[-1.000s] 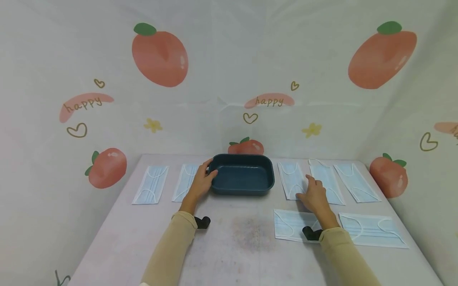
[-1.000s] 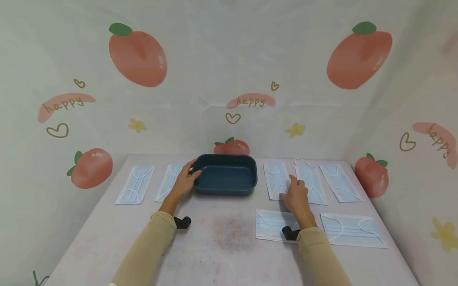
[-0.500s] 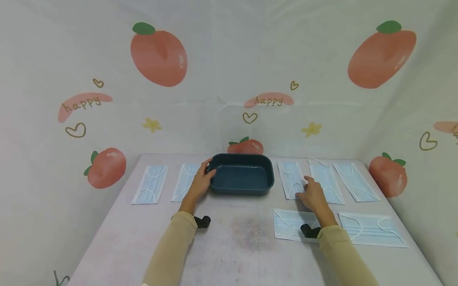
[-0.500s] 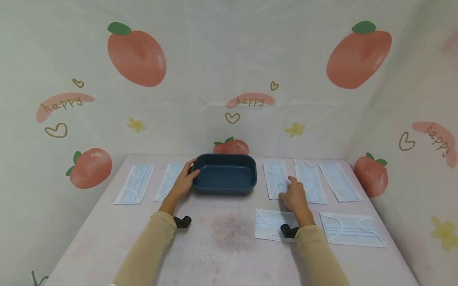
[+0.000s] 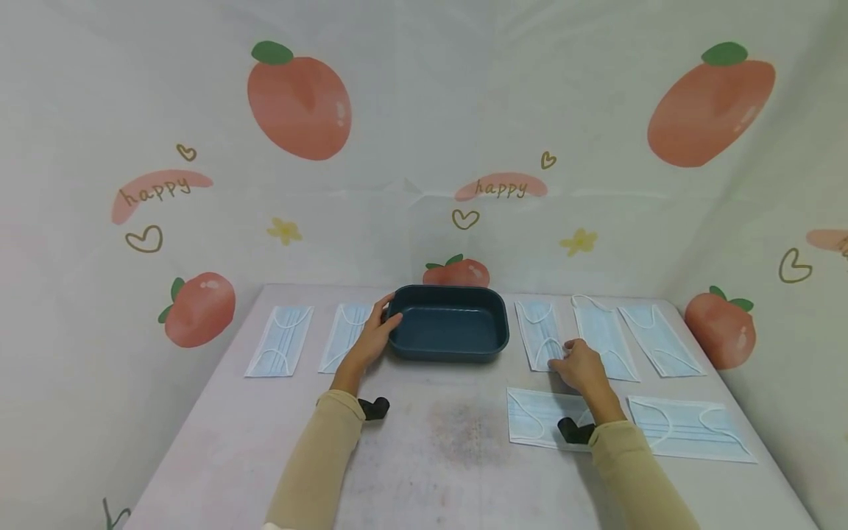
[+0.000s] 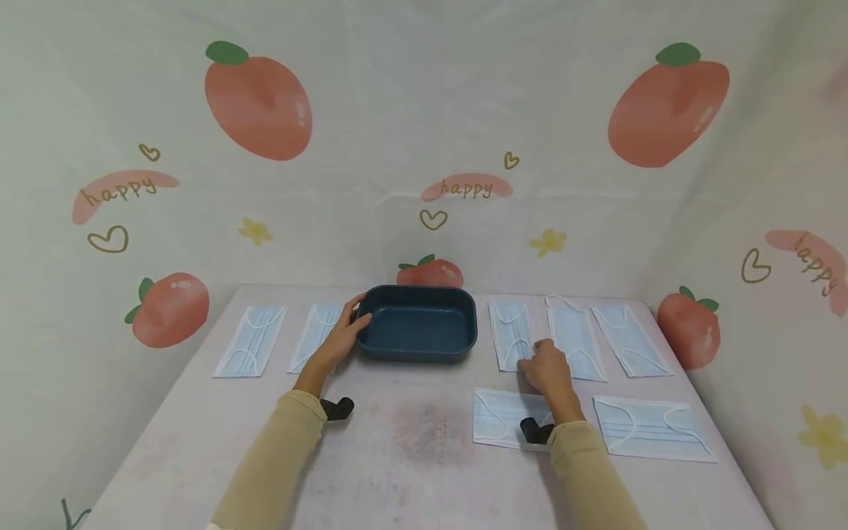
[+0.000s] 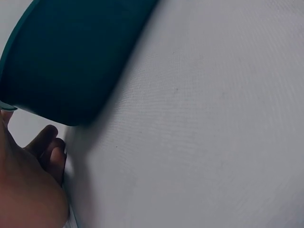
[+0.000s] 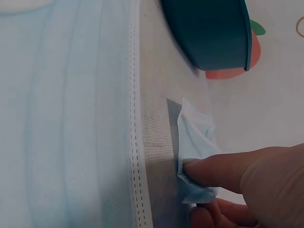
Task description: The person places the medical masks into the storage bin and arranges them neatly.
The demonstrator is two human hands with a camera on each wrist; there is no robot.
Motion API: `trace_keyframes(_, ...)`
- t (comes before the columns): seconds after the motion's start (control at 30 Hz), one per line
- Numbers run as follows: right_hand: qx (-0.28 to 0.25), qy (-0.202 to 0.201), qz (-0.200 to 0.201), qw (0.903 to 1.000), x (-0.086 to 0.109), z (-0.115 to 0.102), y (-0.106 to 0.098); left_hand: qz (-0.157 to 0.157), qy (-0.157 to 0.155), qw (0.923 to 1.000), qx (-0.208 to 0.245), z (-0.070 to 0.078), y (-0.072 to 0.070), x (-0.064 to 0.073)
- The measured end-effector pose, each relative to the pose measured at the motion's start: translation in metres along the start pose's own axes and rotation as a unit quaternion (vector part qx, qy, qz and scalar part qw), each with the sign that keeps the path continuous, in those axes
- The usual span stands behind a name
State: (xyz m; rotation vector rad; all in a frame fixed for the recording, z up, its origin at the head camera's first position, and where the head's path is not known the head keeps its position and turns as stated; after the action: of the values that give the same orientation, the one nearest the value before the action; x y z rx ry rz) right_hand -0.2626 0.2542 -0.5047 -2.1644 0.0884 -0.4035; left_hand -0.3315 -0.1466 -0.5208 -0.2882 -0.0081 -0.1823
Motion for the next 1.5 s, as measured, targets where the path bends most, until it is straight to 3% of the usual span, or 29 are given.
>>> trace_keyframes(0.23,0.002,-0.025,0.017,0.9996,0.001,-0.001,0.001,0.006,-0.019,0.9998,-0.007,-0.003,0.000,0.001)
trace_keyframes(0.4,-0.023,-0.044,0.038,0.9981,0.002,0.000,0.003,0.006,-0.031,0.9995,0.001,-0.005,-0.002,-0.001)
trace_keyframes(0.7,-0.079,-0.017,0.053,0.9953,0.004,0.002,0.005,-0.004,-0.057,0.9974,0.044,-0.004,-0.005,0.001)
trace_keyframes(1.1,-0.101,-0.012,0.074,0.9920,-0.001,0.006,0.004,-0.024,-0.056,0.9940,0.091,-0.004,-0.010,-0.002)
trace_keyframes(1.5,-0.151,-0.011,0.118,0.9814,0.000,0.012,-0.004,-0.022,-0.059,0.9910,0.118,-0.006,-0.014,-0.002)
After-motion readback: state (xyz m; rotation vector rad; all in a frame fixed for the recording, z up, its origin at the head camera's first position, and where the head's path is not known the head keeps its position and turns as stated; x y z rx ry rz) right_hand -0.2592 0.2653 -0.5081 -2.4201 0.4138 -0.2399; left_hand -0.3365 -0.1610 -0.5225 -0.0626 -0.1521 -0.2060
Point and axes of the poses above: each hand's wrist, its own x-axis away from the middle knuckle, its own y-axis out of the palm, z = x × y, the point moved 4 cm from there along -x, towards the middle knuckle, and after that the axes turned 1 degree about y, right-handed, at the moved point
